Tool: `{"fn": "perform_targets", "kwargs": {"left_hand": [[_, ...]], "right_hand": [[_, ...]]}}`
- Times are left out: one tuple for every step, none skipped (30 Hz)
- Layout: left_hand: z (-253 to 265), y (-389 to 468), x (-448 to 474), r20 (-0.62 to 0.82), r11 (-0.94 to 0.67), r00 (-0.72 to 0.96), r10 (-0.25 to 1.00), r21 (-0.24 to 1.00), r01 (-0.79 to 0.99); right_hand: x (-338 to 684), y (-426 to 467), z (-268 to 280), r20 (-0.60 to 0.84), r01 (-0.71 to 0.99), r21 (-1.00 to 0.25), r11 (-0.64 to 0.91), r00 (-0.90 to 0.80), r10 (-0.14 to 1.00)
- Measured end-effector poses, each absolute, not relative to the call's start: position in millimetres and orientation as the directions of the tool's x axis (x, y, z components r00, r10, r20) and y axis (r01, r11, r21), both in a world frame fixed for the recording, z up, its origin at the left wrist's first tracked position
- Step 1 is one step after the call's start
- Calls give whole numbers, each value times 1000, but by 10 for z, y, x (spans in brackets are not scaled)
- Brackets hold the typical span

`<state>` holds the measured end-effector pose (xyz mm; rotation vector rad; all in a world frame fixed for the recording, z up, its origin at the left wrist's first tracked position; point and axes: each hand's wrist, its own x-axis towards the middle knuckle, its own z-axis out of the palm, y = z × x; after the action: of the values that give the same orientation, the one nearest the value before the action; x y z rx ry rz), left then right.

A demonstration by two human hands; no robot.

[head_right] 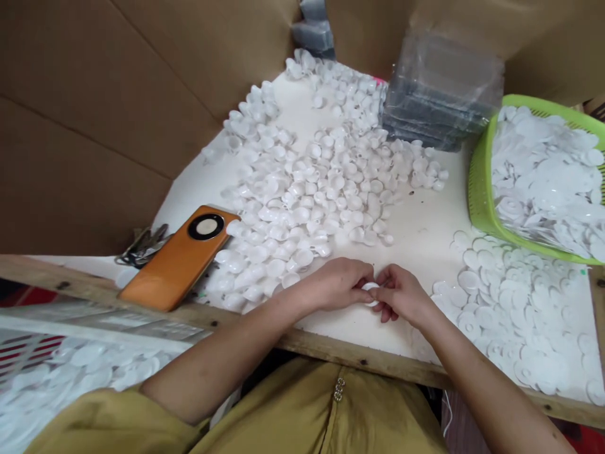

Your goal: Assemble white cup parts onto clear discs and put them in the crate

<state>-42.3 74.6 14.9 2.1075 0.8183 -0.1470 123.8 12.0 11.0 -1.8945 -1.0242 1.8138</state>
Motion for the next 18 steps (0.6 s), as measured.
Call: {"fn": "perform_targets", "kwargs": {"left_hand": [[164, 759, -408, -392, -434, 776, 494, 662, 611], [179, 773, -399, -405, -441, 774, 487, 651, 618], [191, 784, -394, -415, -446, 772, 481, 643, 623], [199, 791, -392, -423, -445, 769, 478, 639, 628], [199, 791, -391, -429, -438, 765, 480, 639, 633], [192, 783, -389, -428, -423, 761, 488, 647, 635], [179, 765, -387, -421, -398, 755, 502, 663, 634], [163, 738, -388, -413, -360, 747, 522, 687, 631], [149, 700, -397, -404, -314, 736, 544, 715, 625], [144, 655, -420, -396, -263, 721, 569, 743, 616], [155, 603, -469, -388, -213, 701, 598, 766, 606], [187, 550, -552, -380, -169, 678, 629, 785, 597], [242, 497, -679, -370, -136, 652, 661, 796, 590], [316, 447, -858, -364, -115, 626, 690, 799, 591], [405, 401, -1092, -368, -99, 595, 714, 789, 607], [498, 354, -1378, -386, -83, 559, 734, 765, 638], [585, 303, -1708, -426, -64, 513, 745, 721, 690], [658, 242, -2066, -483, -31, 445, 754, 651, 759]], "right_hand": [[1236, 131, 105, -729, 283, -666, -690, -52, 683], [1230, 136, 101, -730, 296, -660, -690, -36, 683], [1219, 133, 99, -731, 304, -655, -692, -21, 682], [1206, 124, 98, -731, 307, -652, -693, -12, 682], [1191, 109, 97, -729, 305, -655, -692, -11, 685], [1182, 91, 97, -723, 300, -663, -685, -21, 691], [1183, 74, 99, -711, 297, -680, -670, -44, 702], [1203, 60, 102, -687, 301, -706, -641, -76, 722], [1249, 51, 107, -647, 317, -740, -593, -96, 756], [1326, 49, 114, -586, 356, -773, -525, -82, 806], [1436, 56, 119, -499, 428, -789, -440, -29, 866], [1577, 72, 122, -381, 532, -772, -347, 49, 923], [1740, 96, 118, -228, 664, -698, -267, 147, 963], [1915, 124, 106, -77, 794, -571, -209, 202, 976], [2087, 153, 85, 49, 888, -426, -173, 214, 976], [2243, 179, 55, 119, 948, -285, -144, 184, 976], [2372, 195, 20, 151, 979, -158, -131, 155, 976], [2467, 201, -18, 162, 991, -55, -122, 130, 978]]}}
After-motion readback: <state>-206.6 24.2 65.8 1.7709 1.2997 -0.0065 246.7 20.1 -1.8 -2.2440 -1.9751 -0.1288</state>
